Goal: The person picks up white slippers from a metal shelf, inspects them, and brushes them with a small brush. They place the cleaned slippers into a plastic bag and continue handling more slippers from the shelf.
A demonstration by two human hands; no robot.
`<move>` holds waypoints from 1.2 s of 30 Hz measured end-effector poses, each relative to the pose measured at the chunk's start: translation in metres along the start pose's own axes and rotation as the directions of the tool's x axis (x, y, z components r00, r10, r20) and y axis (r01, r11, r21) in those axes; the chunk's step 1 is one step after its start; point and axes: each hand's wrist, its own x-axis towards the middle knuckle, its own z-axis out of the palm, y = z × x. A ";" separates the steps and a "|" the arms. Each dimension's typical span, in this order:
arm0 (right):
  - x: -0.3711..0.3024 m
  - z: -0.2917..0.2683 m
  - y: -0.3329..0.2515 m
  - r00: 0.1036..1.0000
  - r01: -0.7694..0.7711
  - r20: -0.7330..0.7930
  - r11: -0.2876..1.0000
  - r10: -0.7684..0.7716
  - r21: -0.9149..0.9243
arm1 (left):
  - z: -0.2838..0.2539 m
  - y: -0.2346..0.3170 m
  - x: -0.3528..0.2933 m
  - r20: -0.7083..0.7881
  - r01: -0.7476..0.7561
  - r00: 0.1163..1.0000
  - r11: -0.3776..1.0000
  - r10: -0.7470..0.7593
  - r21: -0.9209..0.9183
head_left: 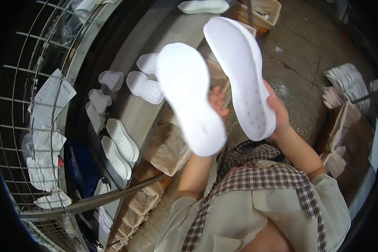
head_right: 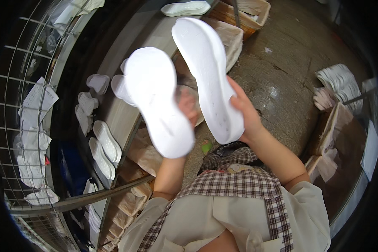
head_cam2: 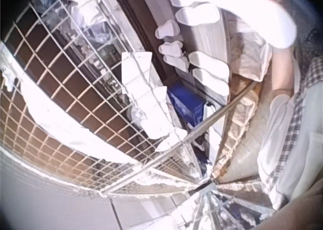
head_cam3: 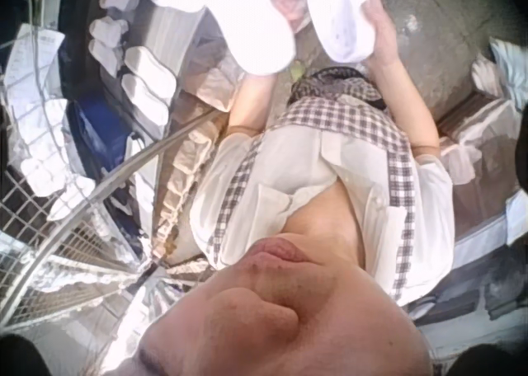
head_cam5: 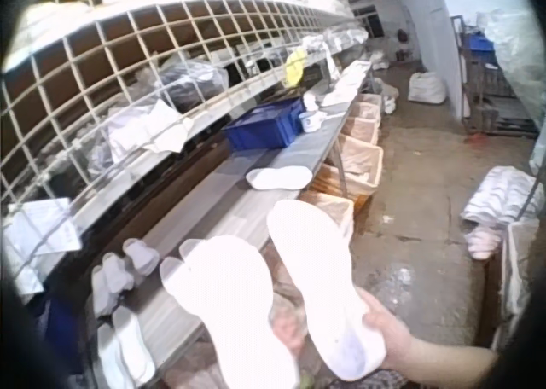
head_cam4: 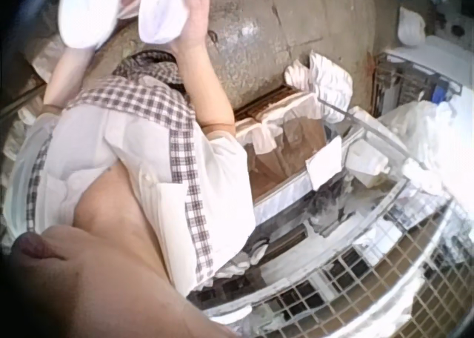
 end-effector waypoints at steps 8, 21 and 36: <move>0.004 -0.002 0.031 0.986 0.161 0.158 0.477 -0.047 -0.864 | -0.019 0.028 0.009 -0.476 0.129 0.875 0.906 0.087 0.403; -0.025 -0.046 0.047 0.959 -0.283 -0.250 0.504 0.133 -0.816 | -0.116 0.246 0.174 -0.618 0.188 0.669 0.711 0.412 0.677; 0.011 -0.050 0.119 0.849 -0.512 -0.506 0.465 0.150 -0.722 | -0.270 0.484 0.103 -0.596 -0.032 0.354 0.646 0.721 0.763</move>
